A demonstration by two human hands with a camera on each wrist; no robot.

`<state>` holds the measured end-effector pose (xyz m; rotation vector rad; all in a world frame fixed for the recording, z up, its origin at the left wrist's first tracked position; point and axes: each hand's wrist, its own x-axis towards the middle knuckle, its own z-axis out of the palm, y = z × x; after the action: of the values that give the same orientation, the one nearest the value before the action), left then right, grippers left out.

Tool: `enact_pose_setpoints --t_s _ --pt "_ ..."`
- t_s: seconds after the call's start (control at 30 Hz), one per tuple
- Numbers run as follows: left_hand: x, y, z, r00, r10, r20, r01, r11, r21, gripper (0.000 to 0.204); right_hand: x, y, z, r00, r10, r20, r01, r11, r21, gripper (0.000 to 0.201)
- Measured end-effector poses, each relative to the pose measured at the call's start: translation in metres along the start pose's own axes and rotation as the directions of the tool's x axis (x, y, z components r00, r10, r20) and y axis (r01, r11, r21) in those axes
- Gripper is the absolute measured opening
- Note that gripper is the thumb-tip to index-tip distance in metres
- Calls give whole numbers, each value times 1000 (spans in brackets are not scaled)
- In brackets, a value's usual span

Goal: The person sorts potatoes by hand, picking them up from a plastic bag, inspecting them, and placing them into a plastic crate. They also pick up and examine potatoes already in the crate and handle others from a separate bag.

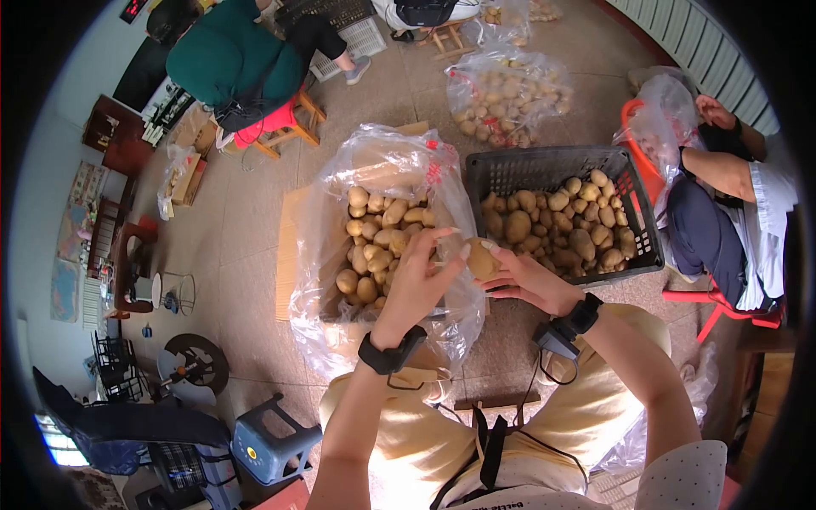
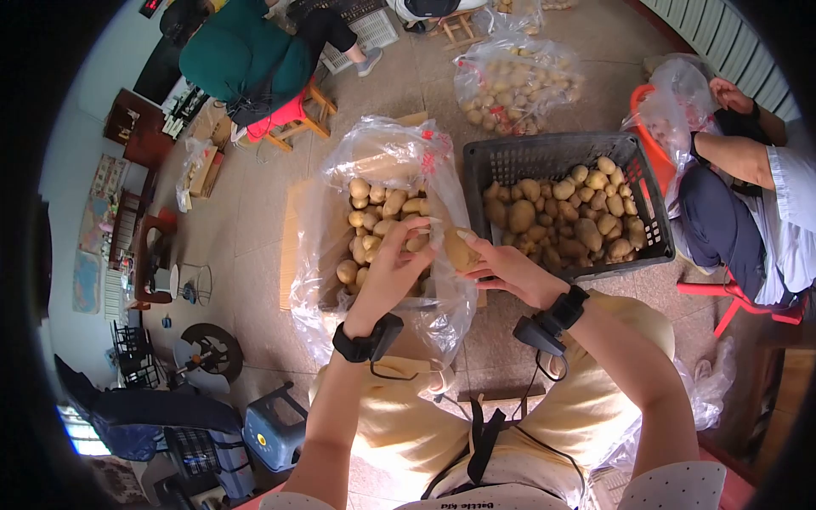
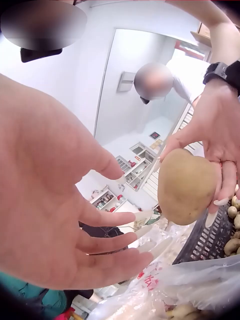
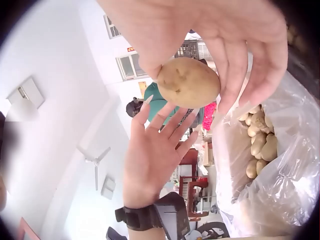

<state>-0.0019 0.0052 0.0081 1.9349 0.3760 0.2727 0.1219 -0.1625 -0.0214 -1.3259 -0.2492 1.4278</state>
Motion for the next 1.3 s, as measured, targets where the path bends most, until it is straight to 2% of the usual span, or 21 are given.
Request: enact_pose_setpoints --t_s 0.07,0.13,0.27,0.33,0.47,0.57,0.63,0.77,0.83,0.87,0.93,0.97,1.03,1.07,1.13,1.17,1.23,1.27,1.3 --pt "-2 0 2 998 34 55 -37 998 46 50 -1 0 0 1000 -3 -7 3 1000 2 58" --pt "-4 -7 5 986 101 130 -120 981 151 69 -3 -1 1 1000 0 6 0 1000 18 60" --pt "-5 1 12 974 130 186 -160 974 159 73 5 9 -6 996 15 83 -24 994 109 67" --pt "-6 10 16 980 73 187 -102 984 149 74 3 10 -8 983 39 181 -84 966 246 63" --pt "-6 9 21 982 104 156 -136 969 208 75 0 7 -8 972 70 223 -130 954 269 62" --pt "-5 9 23 990 92 110 -119 956 268 74 0 11 -5 972 46 233 -103 966 239 63" --pt "-3 4 22 991 112 76 -131 939 318 71 2 12 -2 983 127 132 -157 954 254 70" --pt "-2 0 19 990 133 44 -140 921 365 59 -2 7 -2 976 132 175 -167 964 205 70" --pt "-1 1 16 996 79 39 -87 922 378 60 1 9 -3 961 124 247 -159 979 126 77" --pt "0 2 13 996 78 46 -90 925 369 60 3 10 -6 963 129 237 -163 978 130 77" --pt "2 3 2 996 -60 67 27 908 419 55 6 14 -12 934 204 295 -206 978 -22 87" --pt "3 -4 0 995 -66 76 29 912 409 55 5 14 -13 934 213 286 -217 976 -17 87" --pt "7 -29 -5 994 86 -73 -5 682 731 53 4 13 -14 951 218 220 -186 970 -155 86" --pt "9 -40 -7 994 83 -69 -7 685 728 53 1 11 -13 967 188 172 -157 971 -182 82" --pt "12 -62 -9 990 96 -108 43 518 854 57 1 11 -15 976 152 156 -114 967 -227 80" --pt "13 -77 -10 990 93 -105 41 521 852 57 0 12 -15 983 110 146 -68 960 -270 77" --pt "14 -98 -11 994 -40 -102 108 509 854 63 0 11 -17 986 101 132 -64 964 -259 74" --pt "13 -102 -12 976 -189 -106 187 482 856 65 0 10 -19 989 86 119 -54 966 -251 72" --pt "15 -106 -11 977 -187 -97 178 489 854 65 1 11 -21 990 88 108 -58 967 -249 72"
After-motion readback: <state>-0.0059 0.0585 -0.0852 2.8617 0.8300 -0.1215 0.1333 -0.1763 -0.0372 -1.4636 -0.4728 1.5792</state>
